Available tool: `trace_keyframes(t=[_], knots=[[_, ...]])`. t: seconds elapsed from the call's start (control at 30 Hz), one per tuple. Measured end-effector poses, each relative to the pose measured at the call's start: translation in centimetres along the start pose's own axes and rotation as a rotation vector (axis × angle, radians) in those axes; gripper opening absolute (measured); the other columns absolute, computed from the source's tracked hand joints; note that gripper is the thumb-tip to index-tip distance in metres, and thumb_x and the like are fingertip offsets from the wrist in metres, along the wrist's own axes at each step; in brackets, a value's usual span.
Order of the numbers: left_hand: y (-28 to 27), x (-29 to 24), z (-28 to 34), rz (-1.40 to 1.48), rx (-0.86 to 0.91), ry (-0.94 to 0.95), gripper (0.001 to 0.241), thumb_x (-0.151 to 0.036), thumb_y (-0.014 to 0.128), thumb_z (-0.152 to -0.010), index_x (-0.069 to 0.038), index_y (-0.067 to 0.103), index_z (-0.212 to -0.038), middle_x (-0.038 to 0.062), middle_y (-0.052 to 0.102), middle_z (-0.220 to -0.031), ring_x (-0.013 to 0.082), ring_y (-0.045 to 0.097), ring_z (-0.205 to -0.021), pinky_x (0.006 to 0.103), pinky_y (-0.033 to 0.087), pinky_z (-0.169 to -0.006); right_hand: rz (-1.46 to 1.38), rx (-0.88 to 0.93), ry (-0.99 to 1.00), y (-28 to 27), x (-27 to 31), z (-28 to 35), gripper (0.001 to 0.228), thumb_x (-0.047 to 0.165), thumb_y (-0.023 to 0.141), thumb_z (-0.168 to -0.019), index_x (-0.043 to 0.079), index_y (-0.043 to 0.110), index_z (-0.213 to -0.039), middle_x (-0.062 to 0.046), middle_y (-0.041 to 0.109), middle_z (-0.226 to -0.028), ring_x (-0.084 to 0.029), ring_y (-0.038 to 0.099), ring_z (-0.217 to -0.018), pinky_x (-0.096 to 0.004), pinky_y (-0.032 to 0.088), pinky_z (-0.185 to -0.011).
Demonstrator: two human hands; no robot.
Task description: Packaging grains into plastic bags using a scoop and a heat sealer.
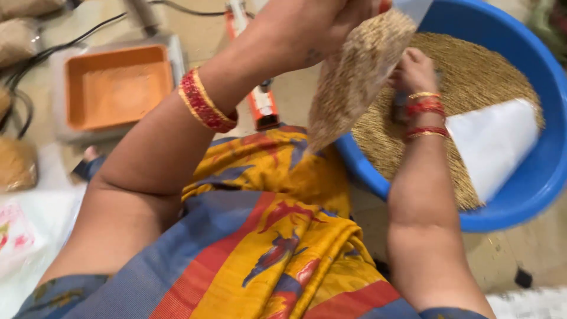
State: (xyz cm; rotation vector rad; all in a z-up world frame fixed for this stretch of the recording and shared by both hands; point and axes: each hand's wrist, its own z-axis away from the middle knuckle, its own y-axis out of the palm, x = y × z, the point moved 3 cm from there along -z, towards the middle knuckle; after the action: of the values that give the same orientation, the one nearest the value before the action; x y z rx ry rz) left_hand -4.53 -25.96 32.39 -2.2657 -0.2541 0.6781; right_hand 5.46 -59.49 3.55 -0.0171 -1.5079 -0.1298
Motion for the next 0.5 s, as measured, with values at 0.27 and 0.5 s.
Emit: trace_keyframes(t=[0.27, 0.5], knots=[[-9.4, 10.4, 14.4, -0.389, 0.159, -0.222, 0.036, -0.029, 0.07, -0.107, 0.0, 0.066, -0.085, 0.019, 0.062, -0.073, 0.0371, 0.064, -0.067, 0.0475, 0.05, -0.062, 1.014, 0.182, 0.606, 2.6, -3.1, 4.4, 0.068, 0.057, 0.044, -0.108, -0.006, 0.07, -0.118, -0.025, 0.07, -0.112, -0.033, 0.062, -0.099, -0.049, 0.048, -0.092], [-9.9, 23.3, 25.1, -0.713, -0.001, -0.316, 0.018, -0.016, 0.072, -0.098, 0.0, 0.067, -0.091, 0.017, 0.066, -0.093, 0.0352, 0.068, -0.087, 0.0458, 0.056, -0.075, 1.392, 0.611, 0.223, -2.0, -11.4, 0.7, 0.053, 0.044, 0.045, -0.103, 0.002, 0.071, -0.123, -0.021, 0.069, -0.119, -0.033, 0.064, -0.105, -0.045, 0.048, -0.091]])
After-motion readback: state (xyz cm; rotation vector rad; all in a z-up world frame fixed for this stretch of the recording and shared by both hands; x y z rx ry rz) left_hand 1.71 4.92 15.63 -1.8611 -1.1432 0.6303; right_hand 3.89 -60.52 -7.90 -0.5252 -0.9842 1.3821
